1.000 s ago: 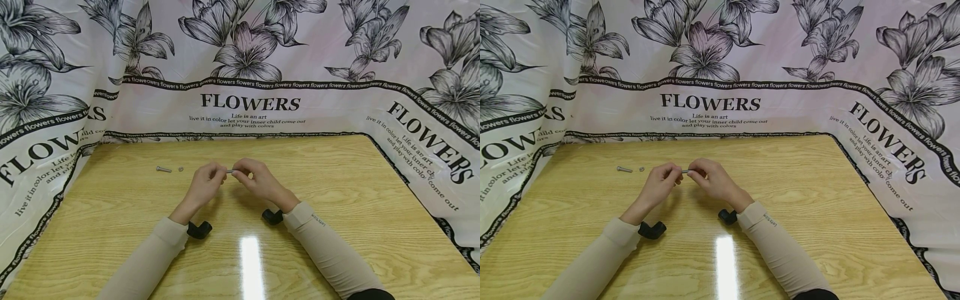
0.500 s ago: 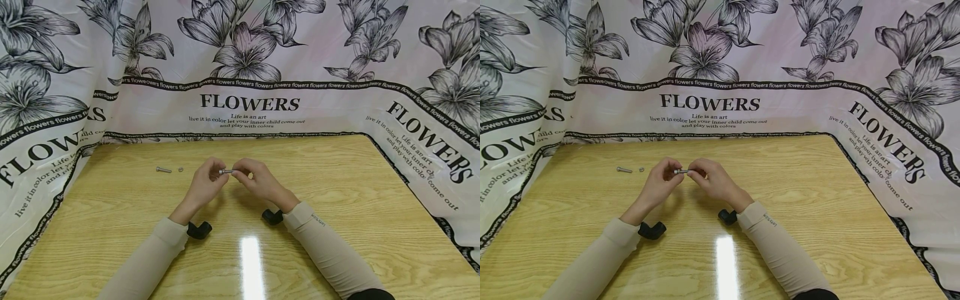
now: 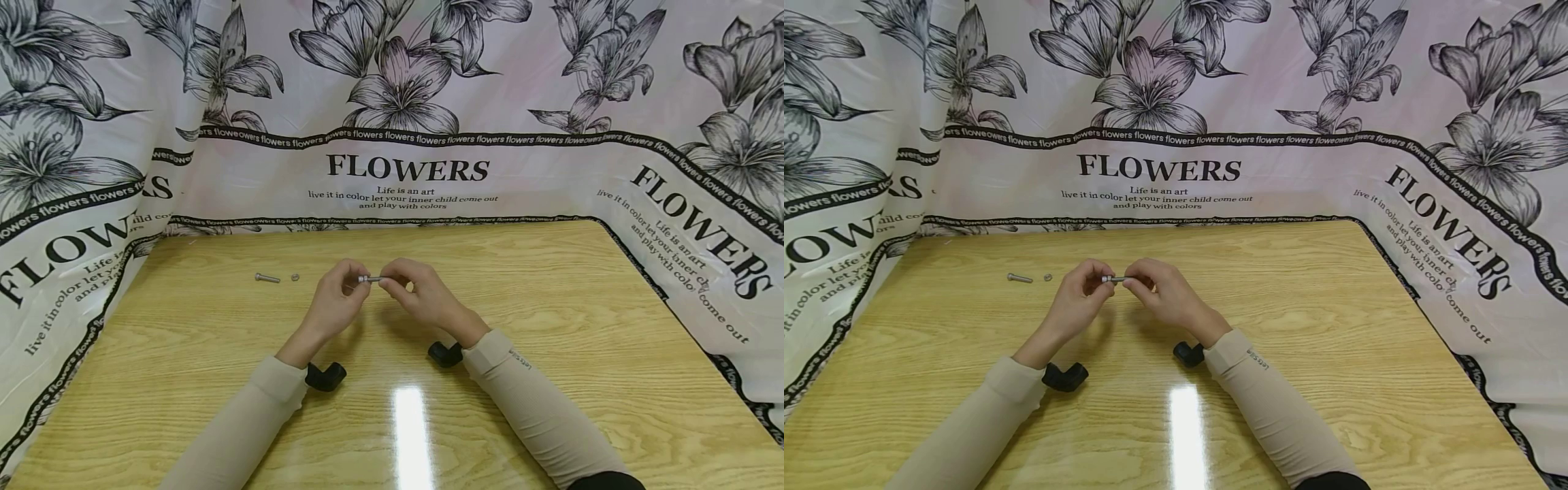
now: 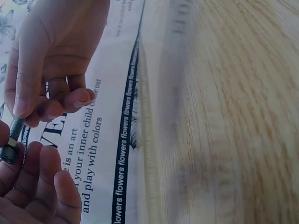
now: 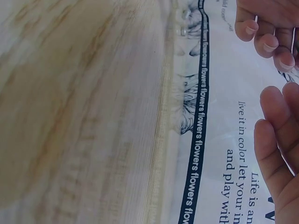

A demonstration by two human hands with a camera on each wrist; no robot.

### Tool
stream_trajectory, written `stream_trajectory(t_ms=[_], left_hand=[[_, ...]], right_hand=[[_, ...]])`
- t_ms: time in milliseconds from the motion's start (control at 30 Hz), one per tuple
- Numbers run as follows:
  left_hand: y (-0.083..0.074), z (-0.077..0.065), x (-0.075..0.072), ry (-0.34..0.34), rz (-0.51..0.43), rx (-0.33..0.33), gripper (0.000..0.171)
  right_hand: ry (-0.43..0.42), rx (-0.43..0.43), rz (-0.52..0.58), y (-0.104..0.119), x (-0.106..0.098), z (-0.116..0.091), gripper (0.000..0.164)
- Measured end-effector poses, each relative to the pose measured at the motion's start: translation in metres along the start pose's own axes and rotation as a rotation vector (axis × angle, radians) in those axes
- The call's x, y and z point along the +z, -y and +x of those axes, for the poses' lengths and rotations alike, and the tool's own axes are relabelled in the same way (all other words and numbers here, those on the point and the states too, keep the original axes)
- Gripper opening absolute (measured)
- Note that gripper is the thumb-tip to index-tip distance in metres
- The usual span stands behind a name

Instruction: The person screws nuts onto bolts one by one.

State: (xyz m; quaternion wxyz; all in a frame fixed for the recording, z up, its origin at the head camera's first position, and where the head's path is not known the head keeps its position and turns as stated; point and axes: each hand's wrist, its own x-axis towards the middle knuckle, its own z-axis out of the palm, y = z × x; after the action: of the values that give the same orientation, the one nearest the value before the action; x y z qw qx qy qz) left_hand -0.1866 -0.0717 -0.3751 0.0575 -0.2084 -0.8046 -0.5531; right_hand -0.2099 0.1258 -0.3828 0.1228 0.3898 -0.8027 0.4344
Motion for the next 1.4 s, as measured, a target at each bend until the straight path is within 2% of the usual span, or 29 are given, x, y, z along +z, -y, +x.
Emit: stream_trajectory(t_ms=[200, 433, 667, 867, 1100, 1400], left_hand=[[0.0028, -0.0009, -0.0006, -0.002, -0.002, -0.004, 0.011], [0.0044, -0.0007, -0.0014, -0.017, 0.022, -0.001, 0.024], [0.0056, -0.0006, -0.0021, -0.013, 0.024, -0.025, 0.034], [0.0047, -0.0004, -0.0023, -0.002, 0.011, -0.036, 0.023], [0.0037, 0.0020, -0.0010, -0.014, -0.021, 0.041, 0.016], [0.0026, 0.0023, 0.0002, -0.008, -0.015, 0.027, 0.014]], right_hand=[[-0.003, -0.020, -0.003, 0.0010, -0.0005, 0.0001, 0.010], [-0.003, -0.028, 0.002, 0.0008, 0.0001, 0.0003, 0.007], [0.004, -0.012, 0.003, 0.0006, 0.0004, 0.0004, 0.008], [0.004, -0.027, 0.011, 0.0008, 0.0009, 0.0002, 0.007], [0.003, -0.023, 0.007, 0.0002, 0.0009, 0.0000, 0.009], [0.001, -0.006, 0.007, 0.0007, -0.0008, -0.0005, 0.008]])
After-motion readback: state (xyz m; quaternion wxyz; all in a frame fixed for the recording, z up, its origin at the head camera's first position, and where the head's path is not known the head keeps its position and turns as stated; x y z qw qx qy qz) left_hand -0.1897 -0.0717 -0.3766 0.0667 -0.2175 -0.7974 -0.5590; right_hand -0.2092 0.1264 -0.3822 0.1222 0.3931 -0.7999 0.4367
